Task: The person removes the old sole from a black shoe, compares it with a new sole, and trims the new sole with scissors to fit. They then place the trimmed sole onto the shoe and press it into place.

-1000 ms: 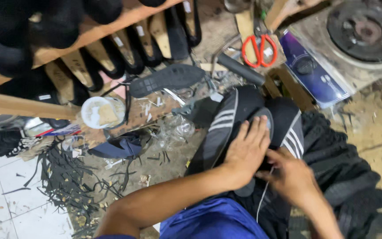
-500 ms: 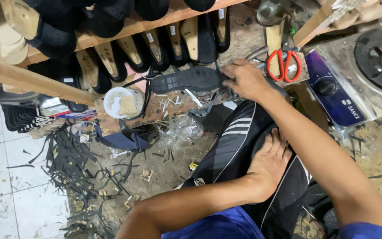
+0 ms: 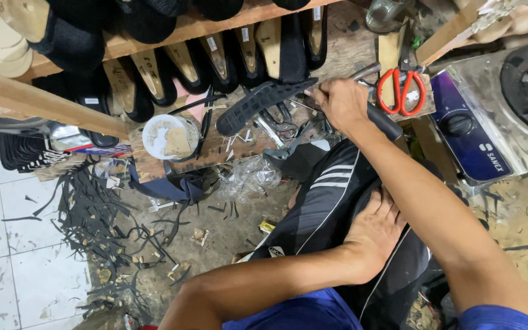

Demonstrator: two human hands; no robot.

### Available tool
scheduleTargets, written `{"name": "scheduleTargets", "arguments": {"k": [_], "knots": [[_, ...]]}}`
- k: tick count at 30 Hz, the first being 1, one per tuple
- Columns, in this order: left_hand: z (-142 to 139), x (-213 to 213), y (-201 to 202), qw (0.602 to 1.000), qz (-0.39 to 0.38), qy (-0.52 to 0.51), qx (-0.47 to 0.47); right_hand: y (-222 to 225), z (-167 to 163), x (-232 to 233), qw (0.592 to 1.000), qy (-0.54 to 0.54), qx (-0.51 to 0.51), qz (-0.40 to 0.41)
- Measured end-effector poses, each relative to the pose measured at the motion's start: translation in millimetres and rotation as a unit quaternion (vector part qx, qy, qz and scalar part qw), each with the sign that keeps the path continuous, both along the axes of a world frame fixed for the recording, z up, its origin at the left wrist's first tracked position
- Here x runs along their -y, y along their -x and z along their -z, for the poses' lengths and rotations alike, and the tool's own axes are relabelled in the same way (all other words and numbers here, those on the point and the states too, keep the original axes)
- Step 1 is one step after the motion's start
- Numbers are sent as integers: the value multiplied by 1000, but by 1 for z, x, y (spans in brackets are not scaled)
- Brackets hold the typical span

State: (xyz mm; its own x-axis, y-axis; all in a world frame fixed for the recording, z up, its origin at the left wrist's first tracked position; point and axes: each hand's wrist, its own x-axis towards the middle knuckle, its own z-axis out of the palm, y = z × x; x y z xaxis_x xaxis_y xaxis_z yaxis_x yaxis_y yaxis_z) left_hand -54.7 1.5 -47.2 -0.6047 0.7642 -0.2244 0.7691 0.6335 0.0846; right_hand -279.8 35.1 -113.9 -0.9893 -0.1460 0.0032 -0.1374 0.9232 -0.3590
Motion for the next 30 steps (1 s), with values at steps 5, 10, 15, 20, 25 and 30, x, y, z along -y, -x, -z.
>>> {"name": "scheduleTargets", "arguments": {"k": [5, 10, 15, 20, 25, 30], "knots": [[1, 2, -2, 1000, 2, 2, 14, -3, 4, 8, 995, 74, 5, -64], [8, -4, -3, 1000, 9, 15, -2, -4, -5, 25, 998, -19, 11, -56], [9, -8, -6, 999, 23, 44, -12, -1, -17, 33, 975, -173, 78, -119], [2, -8, -13, 999, 4, 33, -33, -11, -22, 22, 967, -194, 1, -165], [-7, -13, -20, 997, 19, 61, -42, -17, -44, 0, 975, -91, 9, -202], [-7, -17, -26, 990, -13, 69, -121, -48, -79, -29, 894, 429, 92, -91]]}}
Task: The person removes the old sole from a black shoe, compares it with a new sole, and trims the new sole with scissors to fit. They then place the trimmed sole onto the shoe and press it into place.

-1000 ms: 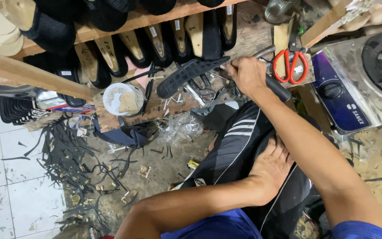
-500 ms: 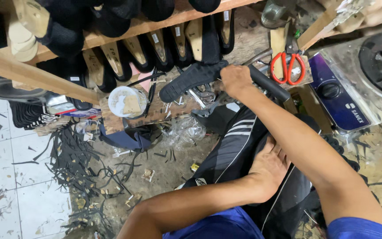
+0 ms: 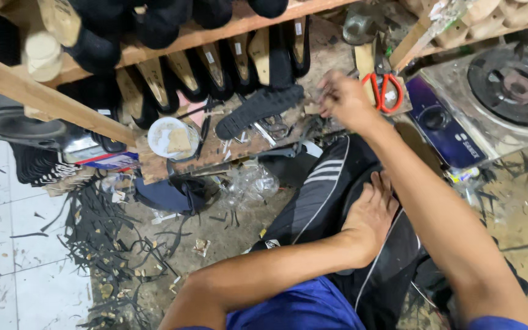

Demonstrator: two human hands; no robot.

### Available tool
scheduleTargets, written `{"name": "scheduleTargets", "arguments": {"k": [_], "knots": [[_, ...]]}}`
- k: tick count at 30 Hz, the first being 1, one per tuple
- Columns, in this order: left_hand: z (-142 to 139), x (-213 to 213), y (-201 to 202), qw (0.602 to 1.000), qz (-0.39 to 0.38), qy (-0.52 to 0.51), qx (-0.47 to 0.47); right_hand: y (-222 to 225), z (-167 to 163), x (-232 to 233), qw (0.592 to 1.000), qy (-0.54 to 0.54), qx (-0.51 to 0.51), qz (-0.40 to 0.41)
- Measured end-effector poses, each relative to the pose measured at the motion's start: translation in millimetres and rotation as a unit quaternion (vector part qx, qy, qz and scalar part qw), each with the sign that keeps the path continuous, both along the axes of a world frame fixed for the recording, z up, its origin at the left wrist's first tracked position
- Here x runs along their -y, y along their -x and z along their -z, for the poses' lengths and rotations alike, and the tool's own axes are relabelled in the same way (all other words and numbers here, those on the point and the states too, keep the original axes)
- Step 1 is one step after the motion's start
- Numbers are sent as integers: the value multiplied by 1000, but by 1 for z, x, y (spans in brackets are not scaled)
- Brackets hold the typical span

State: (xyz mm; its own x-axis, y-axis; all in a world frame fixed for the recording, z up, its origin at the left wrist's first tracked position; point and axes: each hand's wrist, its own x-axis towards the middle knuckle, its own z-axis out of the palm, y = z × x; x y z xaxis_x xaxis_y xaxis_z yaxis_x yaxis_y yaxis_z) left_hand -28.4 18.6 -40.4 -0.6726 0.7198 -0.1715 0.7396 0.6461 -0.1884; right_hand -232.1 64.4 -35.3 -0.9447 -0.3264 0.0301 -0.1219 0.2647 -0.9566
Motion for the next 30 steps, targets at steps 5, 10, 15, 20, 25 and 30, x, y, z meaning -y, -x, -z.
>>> {"name": "scheduleTargets", "arguments": {"k": [5, 10, 15, 20, 25, 30], "knots": [[-6, -13, -21, 994, 9, 91, -54, -91, -47, -44, 995, 44, 86, 20], [-11, -26, -49, 991, 81, 110, 16, -171, -81, -63, 977, -195, 9, -91], [32, -51, -88, 984, 141, 94, 46, -208, -84, -57, 934, -296, 21, -198], [84, -72, -128, 961, 222, 74, 147, -234, -69, -46, 882, -386, 32, -269], [98, -79, -136, 958, 226, 64, 165, -239, -56, -36, 846, -441, 36, -298], [93, -76, -133, 961, 214, 58, 163, -243, -47, -32, 835, -450, 32, -314]]}}
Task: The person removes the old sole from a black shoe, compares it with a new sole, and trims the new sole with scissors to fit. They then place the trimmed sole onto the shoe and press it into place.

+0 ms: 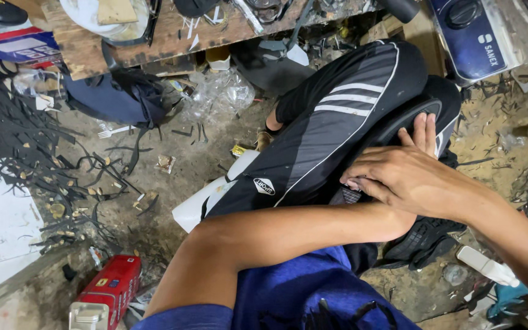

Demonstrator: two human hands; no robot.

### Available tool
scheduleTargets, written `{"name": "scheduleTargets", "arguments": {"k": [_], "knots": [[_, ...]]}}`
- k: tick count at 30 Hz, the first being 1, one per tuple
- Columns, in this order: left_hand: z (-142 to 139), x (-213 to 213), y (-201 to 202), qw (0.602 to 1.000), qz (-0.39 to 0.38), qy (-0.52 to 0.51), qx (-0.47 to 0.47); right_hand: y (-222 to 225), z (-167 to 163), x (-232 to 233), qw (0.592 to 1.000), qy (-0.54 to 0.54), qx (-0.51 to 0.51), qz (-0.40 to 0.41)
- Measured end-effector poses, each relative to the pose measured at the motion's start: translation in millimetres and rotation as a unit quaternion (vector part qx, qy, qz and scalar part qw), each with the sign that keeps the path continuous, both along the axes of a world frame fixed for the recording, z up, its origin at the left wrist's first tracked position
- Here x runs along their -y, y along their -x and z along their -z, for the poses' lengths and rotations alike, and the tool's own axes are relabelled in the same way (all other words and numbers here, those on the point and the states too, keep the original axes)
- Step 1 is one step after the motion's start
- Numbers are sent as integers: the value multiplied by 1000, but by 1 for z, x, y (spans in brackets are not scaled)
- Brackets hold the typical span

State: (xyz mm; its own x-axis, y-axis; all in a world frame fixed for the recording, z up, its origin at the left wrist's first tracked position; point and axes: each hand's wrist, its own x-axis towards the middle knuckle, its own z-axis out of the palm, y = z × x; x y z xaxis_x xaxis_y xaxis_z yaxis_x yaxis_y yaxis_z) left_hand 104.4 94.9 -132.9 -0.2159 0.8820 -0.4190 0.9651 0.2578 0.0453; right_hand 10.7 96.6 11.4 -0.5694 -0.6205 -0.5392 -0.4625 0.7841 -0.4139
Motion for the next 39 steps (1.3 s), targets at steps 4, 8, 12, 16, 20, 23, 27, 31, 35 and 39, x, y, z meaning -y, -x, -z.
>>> {"name": "scheduleTargets", "arguments": {"k": [4, 8, 12, 16, 20, 23, 27, 31, 35, 39], "knots": [[-1, 3, 2, 1000, -6, 1, 5, -3, 11, -1, 999, 17, -24, -28], [-1, 1, 3, 1000, -10, 1, 10, -12, 21, -5, 1000, -3, -14, -14], [-2, -2, 4, 1000, -10, 2, 11, -23, 27, -8, 969, -5, -239, -58], [-3, -2, 4, 1000, -9, 4, 13, -15, 26, -13, 985, -81, -137, -72], [-1, -2, 3, 1000, -9, 5, 18, -19, 20, -7, 986, -128, -101, -44], [1, -3, 2, 1000, -3, 8, 22, -26, 24, 4, 937, -54, -344, 9], [3, -5, 1, 1000, -3, 12, 28, -6, 15, -12, 984, -147, -59, -77], [2, -5, 2, 1000, -6, 9, 27, 1, 9, -8, 988, -87, -73, -101], [2, -4, 1, 1000, -5, 3, 24, -18, 17, 14, 935, -59, -346, 42], [4, -5, 3, 1000, -14, 1, 24, -2, 12, -7, 985, -121, -91, -87]]}}
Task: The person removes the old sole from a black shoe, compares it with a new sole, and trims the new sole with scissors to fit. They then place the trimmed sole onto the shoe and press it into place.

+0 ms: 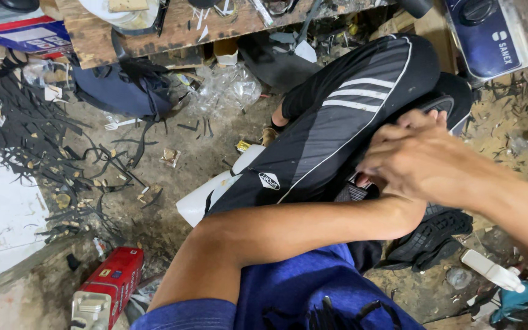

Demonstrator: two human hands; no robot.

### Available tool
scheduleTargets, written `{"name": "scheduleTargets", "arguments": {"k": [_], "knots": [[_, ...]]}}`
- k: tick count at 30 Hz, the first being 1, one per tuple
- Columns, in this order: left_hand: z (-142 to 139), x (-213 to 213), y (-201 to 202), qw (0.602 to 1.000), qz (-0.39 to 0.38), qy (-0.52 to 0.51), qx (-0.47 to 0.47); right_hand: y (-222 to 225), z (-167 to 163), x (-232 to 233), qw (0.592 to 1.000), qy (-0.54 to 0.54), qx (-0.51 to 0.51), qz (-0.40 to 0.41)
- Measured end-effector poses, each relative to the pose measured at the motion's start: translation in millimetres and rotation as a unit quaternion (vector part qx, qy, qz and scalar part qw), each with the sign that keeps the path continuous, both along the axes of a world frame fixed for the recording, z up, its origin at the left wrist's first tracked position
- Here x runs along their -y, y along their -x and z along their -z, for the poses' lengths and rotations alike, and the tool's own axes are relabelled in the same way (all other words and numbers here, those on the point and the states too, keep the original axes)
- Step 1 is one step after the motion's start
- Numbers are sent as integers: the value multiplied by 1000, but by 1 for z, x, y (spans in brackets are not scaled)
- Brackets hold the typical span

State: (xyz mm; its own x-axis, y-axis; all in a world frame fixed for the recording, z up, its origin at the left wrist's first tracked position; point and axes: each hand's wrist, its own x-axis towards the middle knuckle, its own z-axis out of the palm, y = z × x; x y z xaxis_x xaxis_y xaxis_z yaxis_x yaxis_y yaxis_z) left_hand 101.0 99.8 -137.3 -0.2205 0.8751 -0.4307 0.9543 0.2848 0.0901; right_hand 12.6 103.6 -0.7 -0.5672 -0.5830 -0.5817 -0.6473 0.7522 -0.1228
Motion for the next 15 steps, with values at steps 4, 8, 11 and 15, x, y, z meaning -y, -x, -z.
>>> {"name": "scheduleTargets", "arguments": {"k": [4, 8, 11, 15], "knots": [[0, 2, 0, 1000, -1, -1, -3, 6, -4, -2, 999, 42, 32, -11], [-7, 9, -1, 1000, -3, 4, 4, -12, -8, 30, 981, -153, -83, 90], [-16, 2, 9, 993, -68, -20, -96, 21, -27, 6, 998, 40, 21, -38], [-21, -2, 16, 978, -124, -40, -165, 27, -22, -15, 1000, 10, -6, -20]]}}
